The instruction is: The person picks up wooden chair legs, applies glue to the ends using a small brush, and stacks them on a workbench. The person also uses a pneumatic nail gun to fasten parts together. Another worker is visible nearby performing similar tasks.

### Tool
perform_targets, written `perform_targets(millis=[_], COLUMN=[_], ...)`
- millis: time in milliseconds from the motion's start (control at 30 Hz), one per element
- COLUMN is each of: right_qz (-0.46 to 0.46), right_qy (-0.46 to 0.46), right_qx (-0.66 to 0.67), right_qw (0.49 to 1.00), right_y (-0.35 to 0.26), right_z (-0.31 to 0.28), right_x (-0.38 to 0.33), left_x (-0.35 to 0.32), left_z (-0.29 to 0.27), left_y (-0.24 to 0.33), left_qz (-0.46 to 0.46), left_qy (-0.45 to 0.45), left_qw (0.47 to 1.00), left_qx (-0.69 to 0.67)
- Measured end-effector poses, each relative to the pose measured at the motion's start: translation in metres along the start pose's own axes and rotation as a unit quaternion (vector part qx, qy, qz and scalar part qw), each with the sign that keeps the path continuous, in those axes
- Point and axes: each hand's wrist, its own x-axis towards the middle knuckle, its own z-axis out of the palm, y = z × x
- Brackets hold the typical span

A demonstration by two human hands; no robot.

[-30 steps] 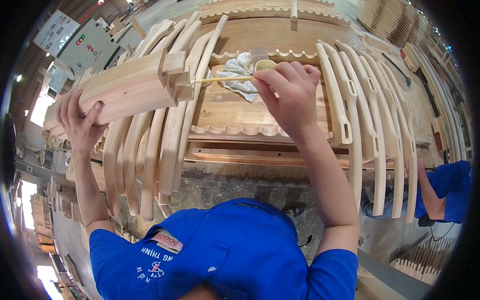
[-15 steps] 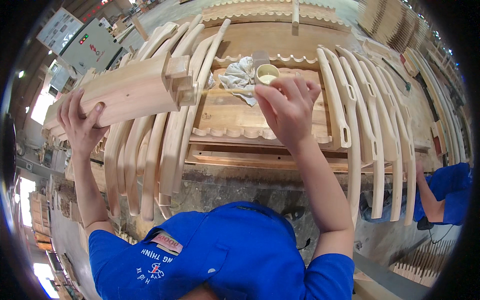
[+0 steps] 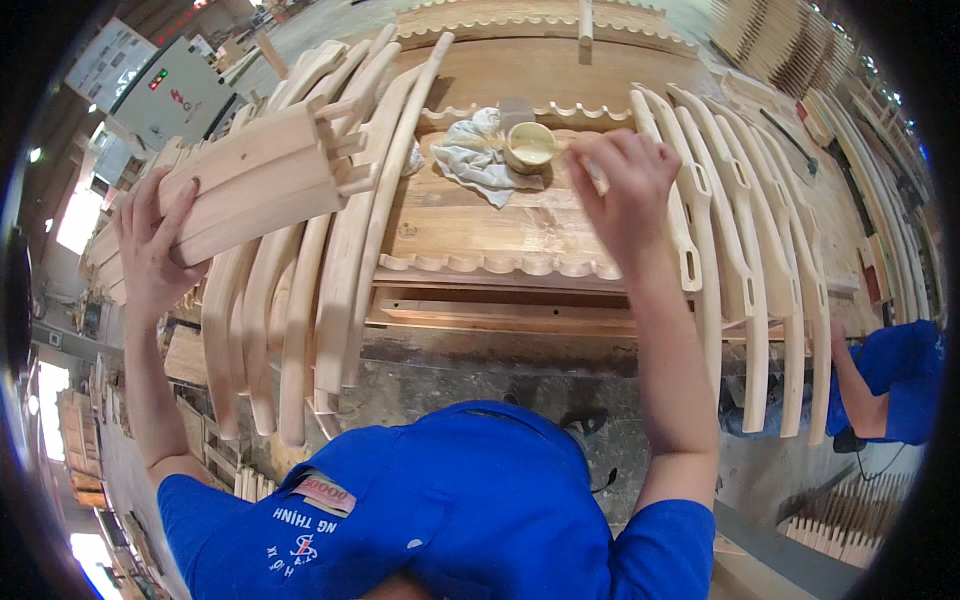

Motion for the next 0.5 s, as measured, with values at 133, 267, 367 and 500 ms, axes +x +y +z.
perform_targets(millis=[133,267,367,500], right_qz=[0.083,0.023,0.012,0.172], right_qy=[-0.178,-0.254,-0.314,-0.386], right_qx=[-0.16,-0.269,-0.301,-0.175], right_qw=[0.967,0.929,0.901,0.89], right_y=[0.054,0.072,0.076,0.082], right_z=[0.014,0.051,0.079,0.09], right_x=[0.009,0.024,0.024,0.015], left_x=[0.015,0.03,0.043,0.032], left_z=[-0.013,-0.016,-0.025,-0.03], left_y=[-0.003,0.001,0.01,0.011], left_qz=[-0.041,-0.182,-0.242,-0.249], left_qy=[-0.13,-0.259,-0.341,-0.392], left_qw=[0.981,0.858,0.743,0.682], left_qx=[-0.136,-0.405,-0.523,-0.565])
